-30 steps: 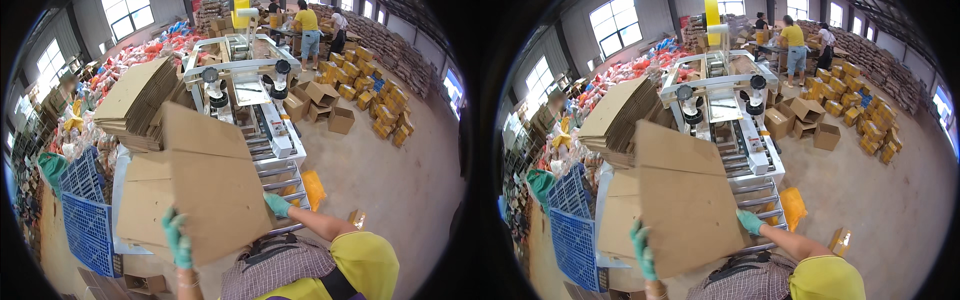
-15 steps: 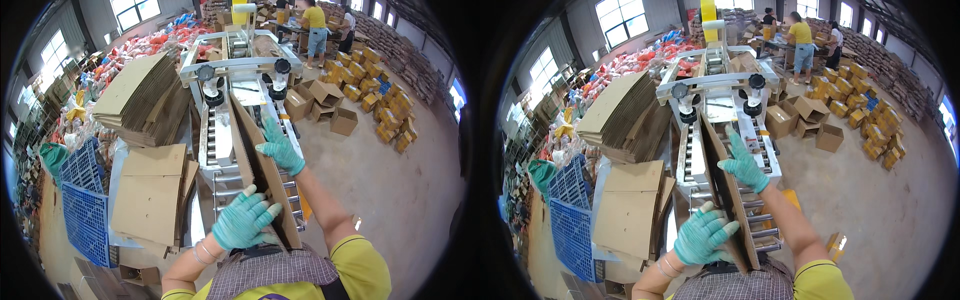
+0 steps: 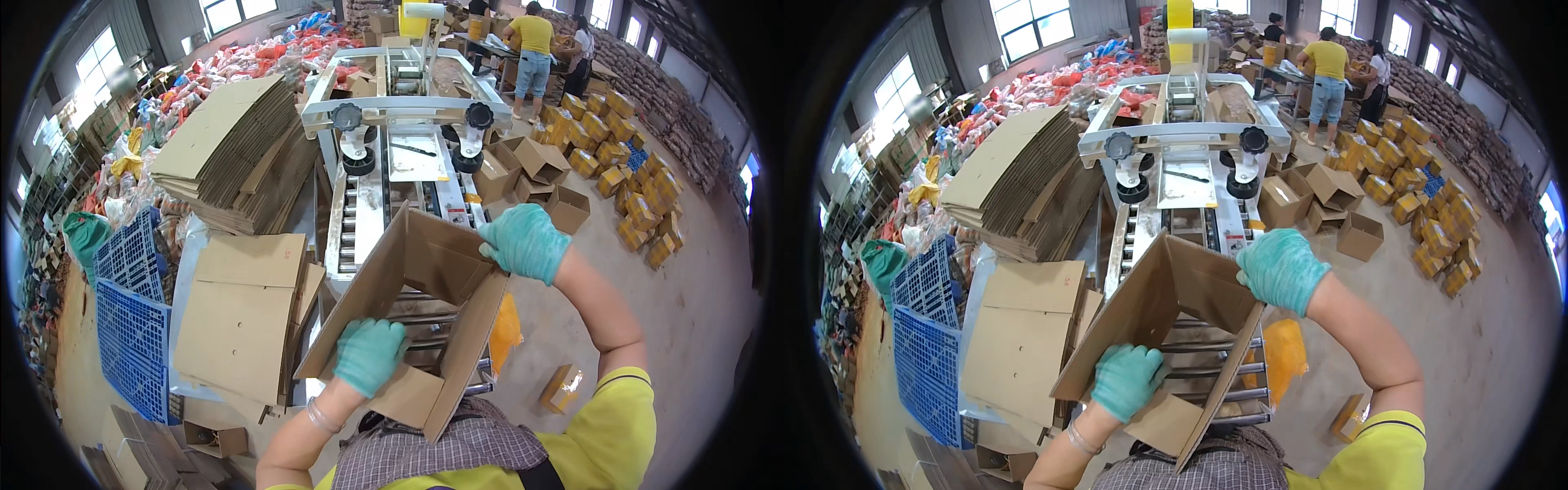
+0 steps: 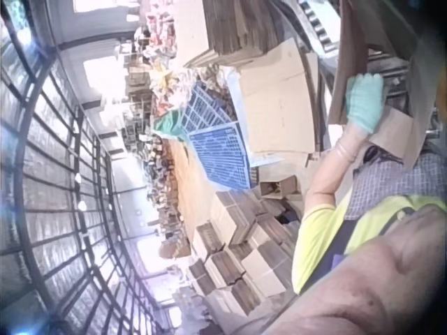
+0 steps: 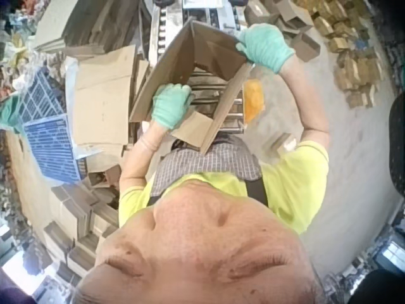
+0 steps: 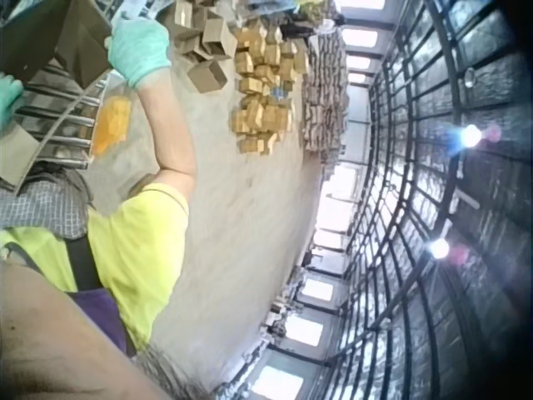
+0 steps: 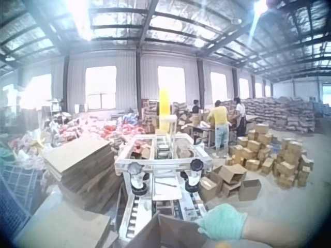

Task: The person picks flat cardboard sheets, folds them into box shapes, and places them onto a conveyor machine that applies tape to seal the boxes. The finished boxes are then moved off the conveyor and stacked on the floor.

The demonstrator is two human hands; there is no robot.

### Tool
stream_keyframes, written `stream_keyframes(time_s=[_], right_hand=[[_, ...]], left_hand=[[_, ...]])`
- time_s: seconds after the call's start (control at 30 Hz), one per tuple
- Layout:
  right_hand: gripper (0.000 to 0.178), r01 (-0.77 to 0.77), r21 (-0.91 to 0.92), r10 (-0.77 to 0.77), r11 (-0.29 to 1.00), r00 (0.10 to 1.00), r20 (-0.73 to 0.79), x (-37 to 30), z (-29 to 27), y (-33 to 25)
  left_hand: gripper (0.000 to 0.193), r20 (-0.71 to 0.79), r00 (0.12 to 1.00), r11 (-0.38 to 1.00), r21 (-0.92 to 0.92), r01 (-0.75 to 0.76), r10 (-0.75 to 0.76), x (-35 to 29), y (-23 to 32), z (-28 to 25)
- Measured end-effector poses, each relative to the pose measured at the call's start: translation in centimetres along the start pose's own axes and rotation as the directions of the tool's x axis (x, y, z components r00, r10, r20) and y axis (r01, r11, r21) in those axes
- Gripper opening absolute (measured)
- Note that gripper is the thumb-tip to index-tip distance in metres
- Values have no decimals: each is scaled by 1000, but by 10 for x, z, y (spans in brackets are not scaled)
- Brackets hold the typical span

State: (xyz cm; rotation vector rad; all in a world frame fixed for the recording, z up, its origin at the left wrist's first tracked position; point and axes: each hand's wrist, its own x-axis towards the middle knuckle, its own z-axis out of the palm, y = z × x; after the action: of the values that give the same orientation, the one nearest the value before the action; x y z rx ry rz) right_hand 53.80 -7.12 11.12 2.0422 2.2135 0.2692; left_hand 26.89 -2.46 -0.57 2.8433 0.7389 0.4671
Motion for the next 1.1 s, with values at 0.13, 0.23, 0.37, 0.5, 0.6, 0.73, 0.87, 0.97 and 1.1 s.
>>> stream_keyframes(time_s=[0.13,0.23,0.37,0.5,0.6,0.73,0.87,0.97,1.1], right_hand=[[14,14,-28,-16,1000,998,-58,3,17,-1],[11,-36,22,41,999,960,-277,29,37,1],[10,38,-43,-52,998,914,-402,73,46,6],[10,193,-104,-195,976,981,-14,25,27,-31],[14,175,86,-187,981,970,154,36,17,-30],[20,73,399,96,914,917,-387,88,82,-76],[19,159,652,507,742,504,-699,119,122,-87],[17,188,738,590,648,489,-643,124,133,-57],[22,121,699,565,705,501,-656,146,102,-5]], left_hand=[[23,84,996,999,27,35,-37,-3,-3,2],[21,115,993,986,164,15,-34,4,-10,13],[22,151,986,950,294,-109,66,16,-6,28],[13,132,990,982,184,30,-55,8,-3,25],[13,144,990,987,156,-37,14,24,11,8],[28,-229,955,975,163,-153,189,28,13,-49],[71,-369,906,978,-100,182,-206,-12,-15,-75],[89,-185,974,933,-308,-184,131,5,3,-56],[86,200,932,951,-126,-281,302,14,43,-22]])
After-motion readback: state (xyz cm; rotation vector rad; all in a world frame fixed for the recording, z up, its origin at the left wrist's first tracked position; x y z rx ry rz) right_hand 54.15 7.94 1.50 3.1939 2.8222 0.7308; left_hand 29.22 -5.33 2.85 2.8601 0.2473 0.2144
